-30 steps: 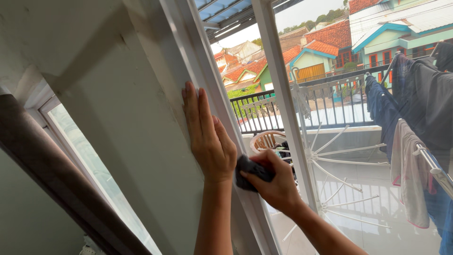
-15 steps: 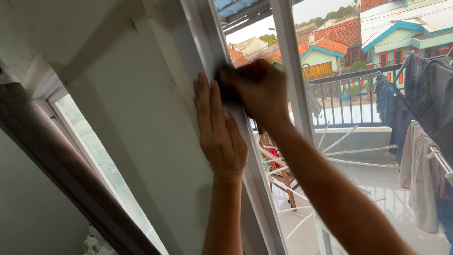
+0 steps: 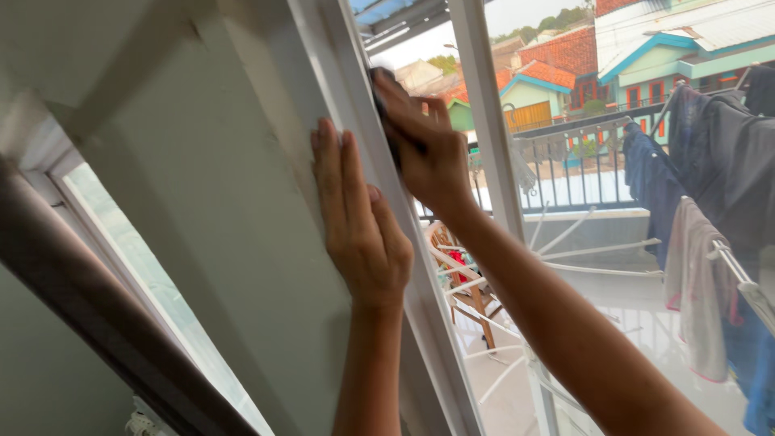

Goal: The person cleans the white window frame using a dark cloth. They wipe the bottom sill, side jambs, and upper sections of the frame while squatting or sitting on the floor.

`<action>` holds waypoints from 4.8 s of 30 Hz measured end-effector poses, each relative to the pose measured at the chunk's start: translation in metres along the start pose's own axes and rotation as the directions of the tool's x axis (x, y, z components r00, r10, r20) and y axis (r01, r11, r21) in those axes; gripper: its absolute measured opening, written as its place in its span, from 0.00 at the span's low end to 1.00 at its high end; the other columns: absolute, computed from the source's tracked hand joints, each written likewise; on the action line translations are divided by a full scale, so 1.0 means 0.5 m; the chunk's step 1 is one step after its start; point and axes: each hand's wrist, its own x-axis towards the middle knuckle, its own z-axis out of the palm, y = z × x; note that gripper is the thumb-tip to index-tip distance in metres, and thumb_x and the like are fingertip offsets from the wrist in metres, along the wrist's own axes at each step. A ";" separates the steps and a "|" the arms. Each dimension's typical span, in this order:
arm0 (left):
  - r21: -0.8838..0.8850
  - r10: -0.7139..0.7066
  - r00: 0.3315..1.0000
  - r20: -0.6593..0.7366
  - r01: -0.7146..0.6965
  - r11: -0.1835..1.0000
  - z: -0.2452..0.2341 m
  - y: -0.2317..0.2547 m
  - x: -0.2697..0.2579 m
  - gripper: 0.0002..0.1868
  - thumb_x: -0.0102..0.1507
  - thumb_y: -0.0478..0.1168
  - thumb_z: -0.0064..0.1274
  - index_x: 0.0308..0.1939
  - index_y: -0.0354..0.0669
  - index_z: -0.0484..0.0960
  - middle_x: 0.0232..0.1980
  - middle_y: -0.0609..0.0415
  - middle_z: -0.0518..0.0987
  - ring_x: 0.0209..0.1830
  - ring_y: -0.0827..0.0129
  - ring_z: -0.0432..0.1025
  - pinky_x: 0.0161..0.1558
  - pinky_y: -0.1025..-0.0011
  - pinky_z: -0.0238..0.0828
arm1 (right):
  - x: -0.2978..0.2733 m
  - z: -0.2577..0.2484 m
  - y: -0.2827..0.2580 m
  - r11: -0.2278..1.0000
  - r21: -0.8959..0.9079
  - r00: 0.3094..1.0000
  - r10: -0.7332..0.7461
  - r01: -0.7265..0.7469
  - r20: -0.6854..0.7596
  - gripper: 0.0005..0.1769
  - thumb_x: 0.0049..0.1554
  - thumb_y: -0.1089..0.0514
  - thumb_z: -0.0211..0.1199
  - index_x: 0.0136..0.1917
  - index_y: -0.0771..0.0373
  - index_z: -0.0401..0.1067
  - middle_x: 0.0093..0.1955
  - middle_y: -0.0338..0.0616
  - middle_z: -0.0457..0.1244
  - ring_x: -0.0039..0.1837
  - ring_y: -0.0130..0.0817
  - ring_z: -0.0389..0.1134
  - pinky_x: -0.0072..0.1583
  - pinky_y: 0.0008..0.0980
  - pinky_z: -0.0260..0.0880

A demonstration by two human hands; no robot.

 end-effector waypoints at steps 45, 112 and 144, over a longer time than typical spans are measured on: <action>0.028 0.009 1.000 0.000 -0.009 1.000 -0.003 -0.002 0.000 0.24 0.78 0.35 0.27 0.74 0.28 0.66 0.81 0.37 0.61 0.84 0.43 0.56 0.82 0.55 0.55 | -0.074 -0.024 -0.060 0.956 0.171 0.968 0.248 -0.240 -0.026 0.30 0.62 0.76 0.50 0.73 0.55 0.71 0.63 0.41 0.70 0.62 0.27 0.71 0.62 0.27 0.75; 0.100 -0.097 0.990 0.103 0.087 0.991 -0.039 0.041 -0.163 0.22 0.77 0.31 0.28 0.76 0.29 0.59 0.80 0.32 0.59 0.83 0.38 0.55 0.84 0.48 0.53 | -0.160 -0.043 -0.041 0.940 0.263 0.975 0.221 -0.216 0.011 0.17 0.58 0.78 0.58 0.57 0.66 0.76 0.57 0.47 0.65 0.52 0.30 0.73 0.50 0.28 0.78; 0.091 -0.127 0.986 0.107 0.118 0.989 -0.023 0.039 -0.173 0.22 0.74 0.28 0.31 0.72 0.29 0.67 0.78 0.37 0.63 0.82 0.45 0.57 0.83 0.49 0.53 | 0.044 0.002 0.047 0.979 0.188 0.985 0.109 -0.083 -0.132 0.10 0.57 0.76 0.65 0.50 0.67 0.78 0.41 0.39 0.69 0.44 0.24 0.64 0.47 0.25 0.64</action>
